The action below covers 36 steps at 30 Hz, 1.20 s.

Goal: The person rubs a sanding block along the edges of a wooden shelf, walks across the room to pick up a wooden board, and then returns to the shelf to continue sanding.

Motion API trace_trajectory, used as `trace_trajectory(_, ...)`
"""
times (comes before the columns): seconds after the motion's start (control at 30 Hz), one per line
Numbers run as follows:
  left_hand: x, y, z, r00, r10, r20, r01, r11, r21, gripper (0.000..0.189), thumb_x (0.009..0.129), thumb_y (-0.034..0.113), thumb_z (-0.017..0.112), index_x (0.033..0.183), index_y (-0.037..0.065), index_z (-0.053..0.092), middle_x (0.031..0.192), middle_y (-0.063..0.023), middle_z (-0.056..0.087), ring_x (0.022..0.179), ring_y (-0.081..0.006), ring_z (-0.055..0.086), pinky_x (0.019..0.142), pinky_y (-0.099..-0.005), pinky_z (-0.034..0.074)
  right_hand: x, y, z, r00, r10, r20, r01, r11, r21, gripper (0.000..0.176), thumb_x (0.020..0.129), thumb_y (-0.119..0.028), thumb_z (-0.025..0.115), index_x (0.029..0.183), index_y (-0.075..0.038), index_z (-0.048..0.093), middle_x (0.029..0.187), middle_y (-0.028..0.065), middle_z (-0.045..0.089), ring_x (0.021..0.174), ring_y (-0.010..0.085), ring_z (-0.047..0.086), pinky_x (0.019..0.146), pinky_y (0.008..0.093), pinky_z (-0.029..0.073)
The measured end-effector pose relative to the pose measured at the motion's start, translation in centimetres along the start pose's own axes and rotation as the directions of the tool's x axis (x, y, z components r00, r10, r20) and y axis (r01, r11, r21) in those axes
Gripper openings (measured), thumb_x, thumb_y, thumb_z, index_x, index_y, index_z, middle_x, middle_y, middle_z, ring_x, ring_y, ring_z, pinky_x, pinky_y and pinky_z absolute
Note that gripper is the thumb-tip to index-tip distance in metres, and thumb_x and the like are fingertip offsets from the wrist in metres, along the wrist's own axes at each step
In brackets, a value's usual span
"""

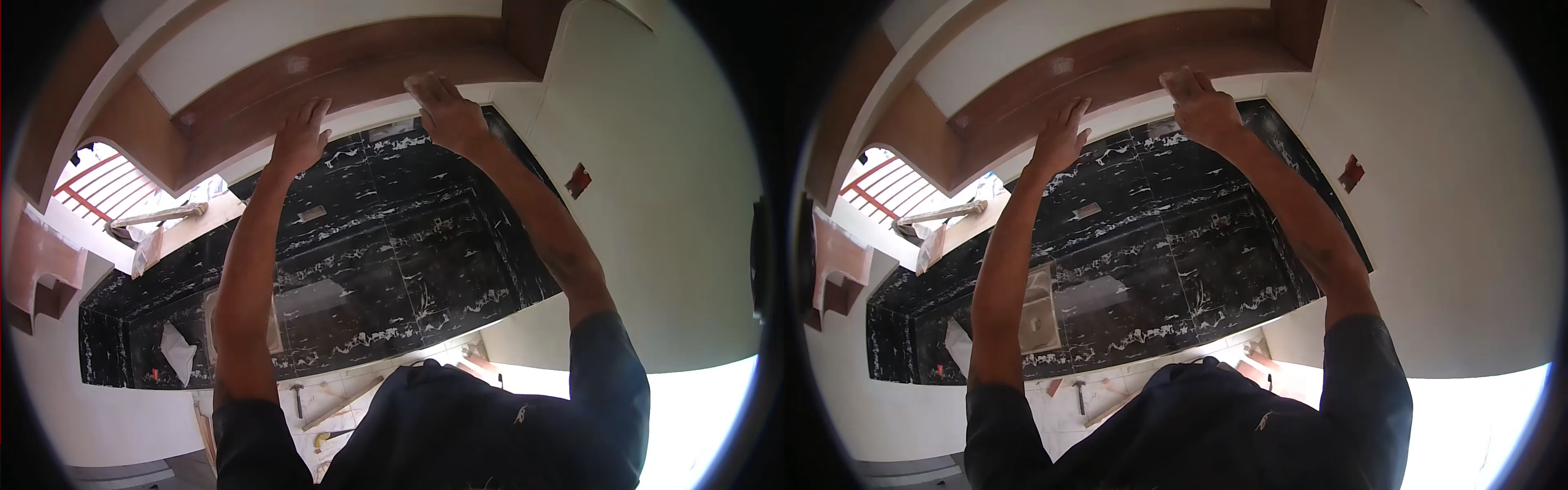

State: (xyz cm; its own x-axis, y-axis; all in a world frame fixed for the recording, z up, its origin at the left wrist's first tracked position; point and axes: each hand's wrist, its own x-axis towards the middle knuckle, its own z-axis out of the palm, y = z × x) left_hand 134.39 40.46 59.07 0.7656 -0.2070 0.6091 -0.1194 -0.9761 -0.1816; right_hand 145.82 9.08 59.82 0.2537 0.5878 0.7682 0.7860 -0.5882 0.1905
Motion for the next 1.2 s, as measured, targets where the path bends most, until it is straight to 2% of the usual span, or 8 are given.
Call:
trace_trajectory(0.33,-0.3,1.0,0.7,0.997,-0.071,0.030,0.065,0.987,0.150,0.070,0.093,0.032,0.067,0.154,0.016,0.036,0.153,-0.0087,0.042,0.138,-0.0288,0.042,0.112,-0.0486,0.035,2.2,-0.8,3.5,0.960,-0.140,-0.241,0.124,0.989,-0.079,0.024,0.096,-0.021,0.060,0.117,-0.010,0.060,0.113,0.0129,0.065,0.101,0.0288,0.068,0.059,0.0388,0.064)
trace_trajectory(0.43,-0.4,0.8,0.8,0.999,-0.027,-0.022,0.030,0.992,0.121,0.071,0.089,0.034,0.072,0.150,0.016,0.041,0.149,-0.0082,0.047,0.134,-0.0278,0.045,0.110,-0.0480,0.035,3.6,2.9,3.9,0.965,0.230,0.128,-0.214,0.969,-0.127,0.029,0.096,-0.013,0.057,0.124,-0.011,0.062,0.119,0.0115,0.067,0.116,0.0317,0.064,0.083,0.0423,0.063)
trace_trajectory(0.6,0.2,0.4,0.8,0.997,-0.026,-0.077,0.038,0.987,0.154,0.073,0.085,0.034,0.076,0.147,0.015,0.044,0.144,-0.0068,0.049,0.132,-0.0254,0.046,0.106,-0.0456,0.037,2.6,-1.6,2.9,0.970,-0.119,-0.212,0.103,0.991,-0.081,0.027,0.095,-0.012,0.057,0.120,-0.010,0.064,0.114,0.0098,0.069,0.106,0.0296,0.069,0.076,0.0381,0.064)
trace_trajectory(0.7,-0.5,0.8,1.3,0.995,-0.010,-0.095,0.023,0.990,0.138,0.075,0.082,0.034,0.078,0.146,0.015,0.045,0.143,-0.0061,0.050,0.130,-0.0251,0.047,0.102,-0.0444,0.038,3.2,1.5,4.1,0.985,0.168,-0.041,-0.172,0.980,-0.101,0.031,0.096,-0.013,0.057,0.126,-0.011,0.063,0.118,0.0096,0.069,0.110,0.0303,0.068,0.081,0.0401,0.063)
trace_trajectory(0.87,-0.5,0.8,1.2,0.998,-0.029,-0.062,0.037,0.991,0.129,0.078,0.081,0.034,0.079,0.148,0.015,0.043,0.144,-0.0062,0.049,0.132,-0.0264,0.045,0.105,-0.0453,0.037,2.6,-1.7,1.7,0.977,-0.096,-0.191,0.097,0.995,-0.002,0.027,0.098,-0.015,0.053,0.123,-0.010,0.061,0.116,0.0091,0.068,0.113,0.0308,0.065,0.078,0.0396,0.063)
trace_trajectory(0.97,-0.4,1.0,0.9,0.997,-0.039,-0.060,0.046,0.993,0.111,0.081,0.080,0.035,0.080,0.149,0.016,0.042,0.145,-0.0066,0.048,0.134,-0.0278,0.044,0.108,-0.0467,0.036,4.2,-0.6,2.5,0.969,0.232,0.083,-0.210,0.954,-0.216,0.028,0.099,-0.017,0.052,0.125,-0.011,0.060,0.116,0.0112,0.067,0.114,0.0323,0.065,0.079,0.0431,0.063)
trace_trajectory(1.1,-0.5,0.9,1.0,0.996,-0.087,0.019,0.084,0.992,0.099,0.084,0.084,0.035,0.076,0.155,0.018,0.034,0.153,-0.0083,0.040,0.139,-0.0306,0.039,0.112,-0.0513,0.033,2.6,-2.3,2.8,0.993,-0.066,-0.097,0.067,0.998,0.009,0.033,0.096,-0.023,0.058,0.126,-0.009,0.054,0.118,0.0170,0.062,0.116,0.0364,0.063,0.076,0.0485,0.064)
trace_trajectory(1.2,-0.4,0.7,0.9,0.996,-0.073,0.047,0.070,0.995,0.075,0.086,0.083,0.036,0.077,0.155,0.018,0.033,0.153,-0.0084,0.041,0.138,-0.0315,0.041,0.113,-0.0513,0.032,4.1,0.8,4.0,0.953,0.262,0.151,-0.219,0.943,-0.251,0.030,0.096,-0.016,0.057,0.126,-0.013,0.061,0.117,0.0097,0.068,0.112,0.0313,0.067,0.083,0.0448,0.062)
